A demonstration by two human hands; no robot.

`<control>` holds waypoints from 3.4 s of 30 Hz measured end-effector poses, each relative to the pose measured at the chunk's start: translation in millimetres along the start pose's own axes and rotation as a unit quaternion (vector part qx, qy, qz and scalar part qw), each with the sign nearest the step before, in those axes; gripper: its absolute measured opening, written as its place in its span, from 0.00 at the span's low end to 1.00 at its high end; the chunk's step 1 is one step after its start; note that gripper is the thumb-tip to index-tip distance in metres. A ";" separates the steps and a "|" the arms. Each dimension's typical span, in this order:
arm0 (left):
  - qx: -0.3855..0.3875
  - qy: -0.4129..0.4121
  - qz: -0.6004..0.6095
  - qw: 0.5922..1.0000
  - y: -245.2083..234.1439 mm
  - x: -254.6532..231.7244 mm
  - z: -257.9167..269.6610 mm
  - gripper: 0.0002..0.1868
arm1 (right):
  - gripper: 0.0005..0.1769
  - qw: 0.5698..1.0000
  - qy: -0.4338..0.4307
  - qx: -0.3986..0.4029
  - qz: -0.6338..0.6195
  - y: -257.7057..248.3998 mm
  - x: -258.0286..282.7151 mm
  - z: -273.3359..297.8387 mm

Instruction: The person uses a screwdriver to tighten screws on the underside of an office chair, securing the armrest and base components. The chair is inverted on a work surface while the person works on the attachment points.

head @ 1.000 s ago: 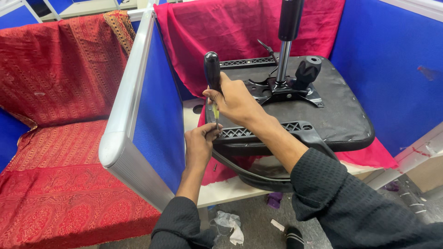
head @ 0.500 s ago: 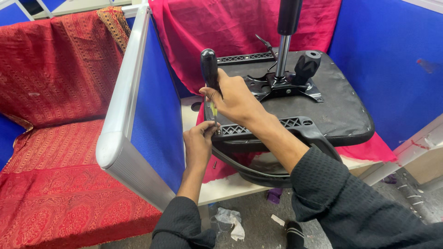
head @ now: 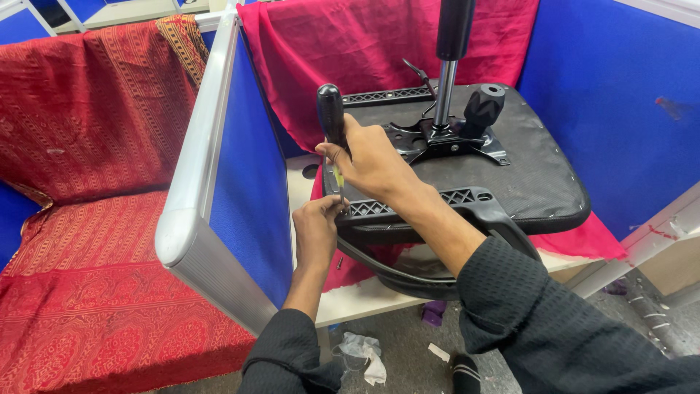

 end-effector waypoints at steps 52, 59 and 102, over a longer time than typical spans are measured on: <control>0.161 -0.066 0.139 0.975 16.4 20.1 -15.2 0.08 | 0.20 0.998 0.056 -0.011 -0.011 31.2 -15.1 -23.7; 0.180 -0.073 0.185 0.963 18.8 13.9 -14.1 0.13 | 0.17 0.984 0.164 0.043 -0.046 25.0 -34.2 -20.1; 0.089 -0.062 0.018 0.994 17.6 33.2 -6.9 0.06 | 0.17 0.972 0.211 -0.008 -0.104 6.8 -40.5 8.4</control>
Point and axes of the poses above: each hand's wrist, its own z-axis away from the middle knuckle, its own y-axis out of the palm, x = y × z, the point moved 10 cm from there along -z, towards the middle knuckle, and after that the axes turned 6 degrees about -x, right-handed, at the moved point
